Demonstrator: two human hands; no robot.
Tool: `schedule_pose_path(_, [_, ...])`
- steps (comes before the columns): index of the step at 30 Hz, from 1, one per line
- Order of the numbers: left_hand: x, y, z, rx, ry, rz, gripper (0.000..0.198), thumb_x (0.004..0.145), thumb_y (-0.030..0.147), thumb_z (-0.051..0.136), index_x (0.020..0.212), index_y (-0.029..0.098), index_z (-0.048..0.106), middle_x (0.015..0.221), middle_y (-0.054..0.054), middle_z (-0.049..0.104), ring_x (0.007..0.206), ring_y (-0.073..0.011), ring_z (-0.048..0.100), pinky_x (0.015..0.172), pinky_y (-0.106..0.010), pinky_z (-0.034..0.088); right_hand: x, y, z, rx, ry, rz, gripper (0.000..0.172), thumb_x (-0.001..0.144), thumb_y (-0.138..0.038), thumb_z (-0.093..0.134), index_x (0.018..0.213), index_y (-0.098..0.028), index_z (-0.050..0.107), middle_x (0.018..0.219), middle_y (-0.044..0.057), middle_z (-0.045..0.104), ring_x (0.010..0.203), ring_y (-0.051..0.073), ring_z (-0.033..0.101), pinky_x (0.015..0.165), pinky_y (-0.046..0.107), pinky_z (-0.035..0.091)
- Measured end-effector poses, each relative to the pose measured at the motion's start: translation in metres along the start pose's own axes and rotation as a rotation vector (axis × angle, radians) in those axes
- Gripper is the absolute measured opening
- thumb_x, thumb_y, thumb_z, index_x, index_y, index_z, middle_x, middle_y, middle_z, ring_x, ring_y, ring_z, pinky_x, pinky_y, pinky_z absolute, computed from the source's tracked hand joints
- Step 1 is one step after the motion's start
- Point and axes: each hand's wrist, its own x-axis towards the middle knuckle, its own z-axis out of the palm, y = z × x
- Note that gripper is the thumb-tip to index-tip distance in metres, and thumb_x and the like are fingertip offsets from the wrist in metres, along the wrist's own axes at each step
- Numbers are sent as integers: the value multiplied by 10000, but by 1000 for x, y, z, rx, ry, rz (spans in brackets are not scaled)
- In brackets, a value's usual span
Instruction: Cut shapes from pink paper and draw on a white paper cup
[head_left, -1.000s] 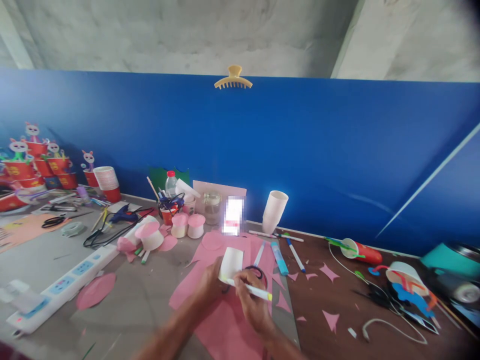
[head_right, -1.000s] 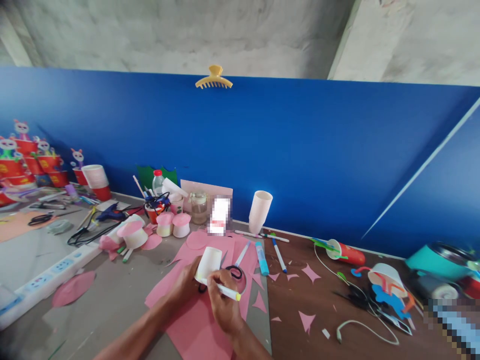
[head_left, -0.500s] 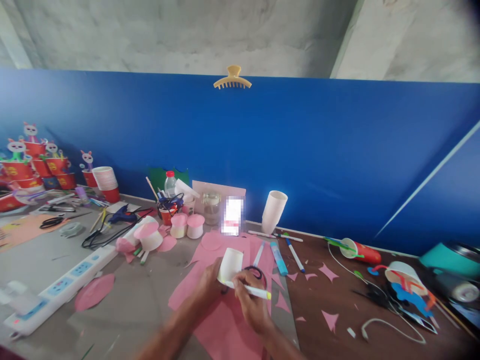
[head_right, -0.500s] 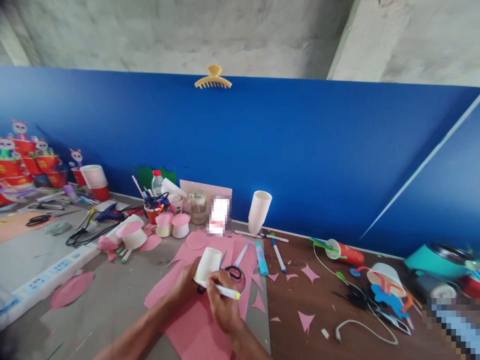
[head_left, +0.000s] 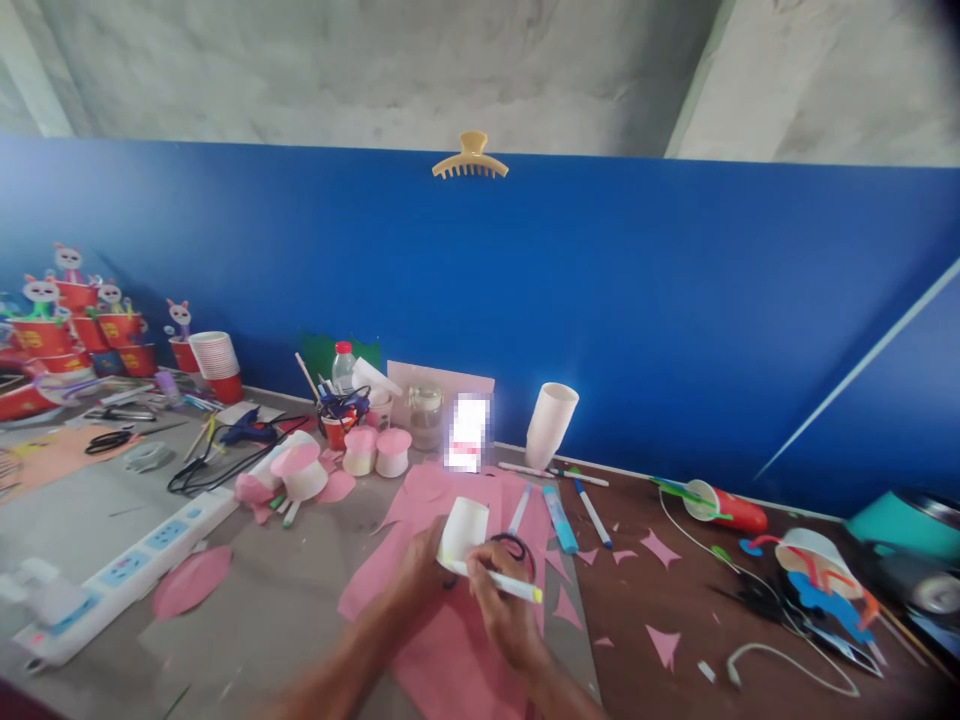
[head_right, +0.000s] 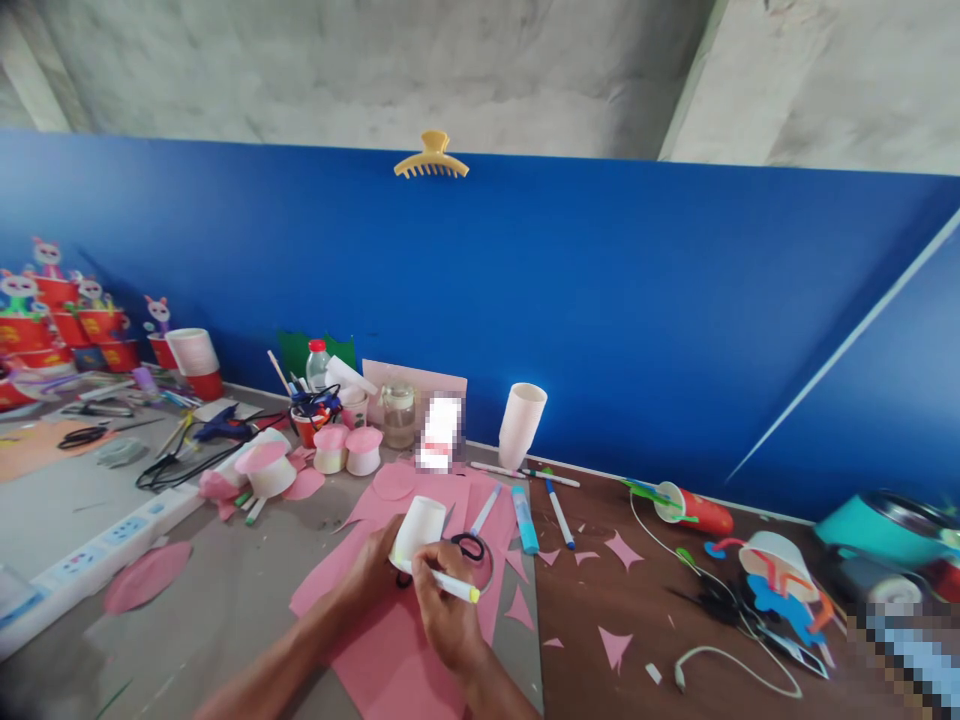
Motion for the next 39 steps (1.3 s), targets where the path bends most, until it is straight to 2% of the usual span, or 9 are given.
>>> schedule_pose_path(5, [1, 1, -1, 16, 14, 14, 94, 724, 228, 597, 802, 185, 628, 677, -73, 731, 566, -200, 619, 521, -282, 413, 2, -2, -1, -23, -35, -14, 403, 995, -488, 558, 717, -211, 650, 567, -27, 549, 508, 136, 493, 460, 246, 402])
schedule_pose_path(11, [0, 1, 1, 0, -9, -6, 68, 773, 247, 556, 789, 197, 599, 595, -36, 671, 517, -182, 582, 514, -285, 402, 2, -3, -1, 60, 3, 27, 411, 990, -536, 547, 734, -228, 640, 592, -18, 594, 533, 146, 547, 507, 244, 461])
schedule_pose_path(17, [-1, -3, 1, -3, 14, 16, 70, 742, 211, 587, 801, 186, 614, 652, -50, 703, 548, -174, 586, 527, -279, 391, 1, 1, 0, 68, -32, 60, 425, 975, -581, 553, 761, -228, 653, 607, -12, 603, 540, 151, 556, 517, 250, 467])
schedule_pose_path(24, [-2, -6, 2, 29, -12, 39, 93, 754, 190, 553, 826, 190, 611, 697, -33, 701, 601, -177, 593, 547, -276, 394, 0, 3, -1, -3, -31, 31, 364, 976, -500, 583, 763, -224, 691, 646, 13, 645, 578, 173, 561, 540, 283, 467])
schedule_pose_path(29, [1, 0, 0, 41, -38, 7, 102, 696, 191, 573, 796, 186, 592, 707, -50, 702, 602, -181, 592, 552, -282, 394, 1, 1, -2, 35, -52, 69, 393, 965, -536, 596, 756, -218, 695, 639, 14, 647, 586, 173, 565, 551, 280, 471])
schedule_pose_path(33, [0, 9, -1, -39, -38, -63, 35, 755, 208, 528, 751, 188, 556, 574, -16, 626, 525, -158, 542, 511, -266, 366, 0, 1, 0, 163, 24, 107, 410, 966, -584, 581, 796, -224, 677, 607, -7, 627, 564, 166, 575, 555, 272, 494])
schedule_pose_path(35, [-1, 13, -1, -96, -25, -97, 98, 801, 228, 506, 721, 188, 545, 558, -17, 609, 529, -153, 540, 509, -259, 360, 0, 1, 0, 179, 52, 104, 405, 968, -587, 582, 824, -223, 687, 613, -6, 636, 572, 168, 590, 563, 272, 502])
schedule_pose_path(39, [-2, 13, 1, -194, -11, -130, 127, 823, 223, 473, 721, 184, 537, 539, -5, 581, 509, -137, 514, 495, -247, 350, -1, -1, -3, 151, 11, 85, 379, 962, -571, 599, 878, -221, 714, 653, 14, 675, 595, 176, 616, 565, 272, 502])
